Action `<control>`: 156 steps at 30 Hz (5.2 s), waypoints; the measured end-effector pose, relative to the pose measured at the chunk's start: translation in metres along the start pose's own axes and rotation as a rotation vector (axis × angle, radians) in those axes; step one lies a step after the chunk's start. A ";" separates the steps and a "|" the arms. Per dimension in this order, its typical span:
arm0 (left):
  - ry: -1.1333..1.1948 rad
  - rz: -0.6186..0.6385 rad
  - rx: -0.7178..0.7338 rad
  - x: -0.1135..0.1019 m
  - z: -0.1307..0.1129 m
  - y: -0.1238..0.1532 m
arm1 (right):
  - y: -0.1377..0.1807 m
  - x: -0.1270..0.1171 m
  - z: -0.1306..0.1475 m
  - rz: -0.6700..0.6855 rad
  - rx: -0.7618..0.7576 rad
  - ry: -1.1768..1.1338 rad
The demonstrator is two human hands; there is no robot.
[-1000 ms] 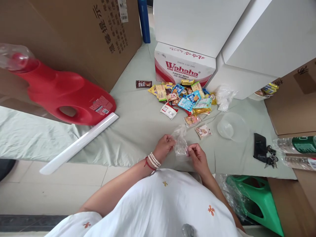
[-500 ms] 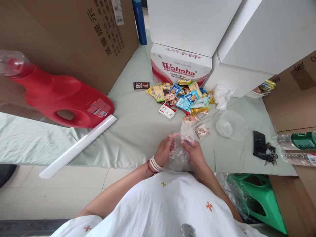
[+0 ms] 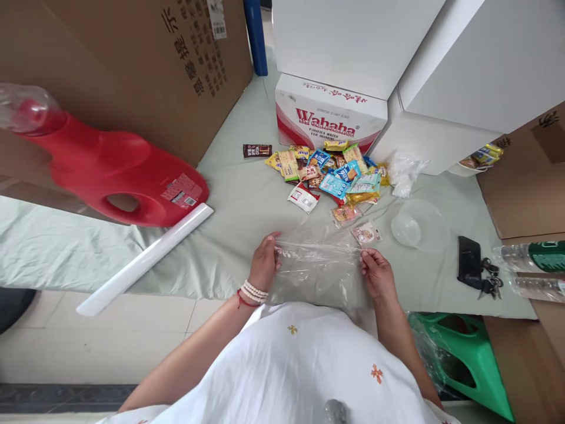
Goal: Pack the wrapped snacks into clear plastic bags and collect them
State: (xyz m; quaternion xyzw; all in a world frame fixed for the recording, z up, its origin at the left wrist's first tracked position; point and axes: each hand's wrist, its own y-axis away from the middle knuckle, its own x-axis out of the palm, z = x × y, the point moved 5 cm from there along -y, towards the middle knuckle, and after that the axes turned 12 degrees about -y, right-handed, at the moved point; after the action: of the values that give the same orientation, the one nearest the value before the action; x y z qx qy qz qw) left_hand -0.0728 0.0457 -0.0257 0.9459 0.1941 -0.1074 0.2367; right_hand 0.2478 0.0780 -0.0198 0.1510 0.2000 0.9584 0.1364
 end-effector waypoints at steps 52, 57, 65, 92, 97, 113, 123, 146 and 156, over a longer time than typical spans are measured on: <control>-0.902 0.347 1.002 -0.043 0.035 0.043 | 0.074 0.035 -0.017 0.986 -0.709 1.126; -0.873 0.292 0.964 -0.039 0.032 0.027 | 0.075 0.010 -0.029 0.850 -0.768 1.002; -0.734 0.216 0.882 -0.054 0.000 0.003 | 0.038 0.047 0.010 0.658 -0.399 0.731; -0.813 -0.182 0.437 -0.021 -0.025 -0.053 | -0.026 0.055 0.014 0.402 -0.349 1.188; -0.938 -0.253 0.487 -0.008 -0.036 -0.048 | -0.029 0.104 0.039 0.390 -0.664 1.381; -0.765 0.067 0.513 0.010 -0.030 -0.073 | 0.011 0.154 0.015 0.963 -0.540 1.197; -0.375 0.047 0.587 -0.041 -0.019 -0.056 | 0.040 0.123 -0.045 0.987 -0.485 1.396; -0.956 -0.104 0.484 0.032 -0.037 0.007 | 0.026 0.074 -0.010 0.321 -0.657 1.098; -1.007 -0.054 0.469 0.038 -0.037 0.012 | 0.038 0.090 -0.021 0.355 -0.450 0.876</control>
State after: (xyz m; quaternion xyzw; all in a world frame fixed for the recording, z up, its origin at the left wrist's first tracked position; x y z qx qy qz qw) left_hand -0.0295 0.0656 -0.0003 0.7999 0.0521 -0.5924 0.0805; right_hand 0.1508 0.0659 -0.0009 -0.2653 -0.0012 0.9594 -0.0954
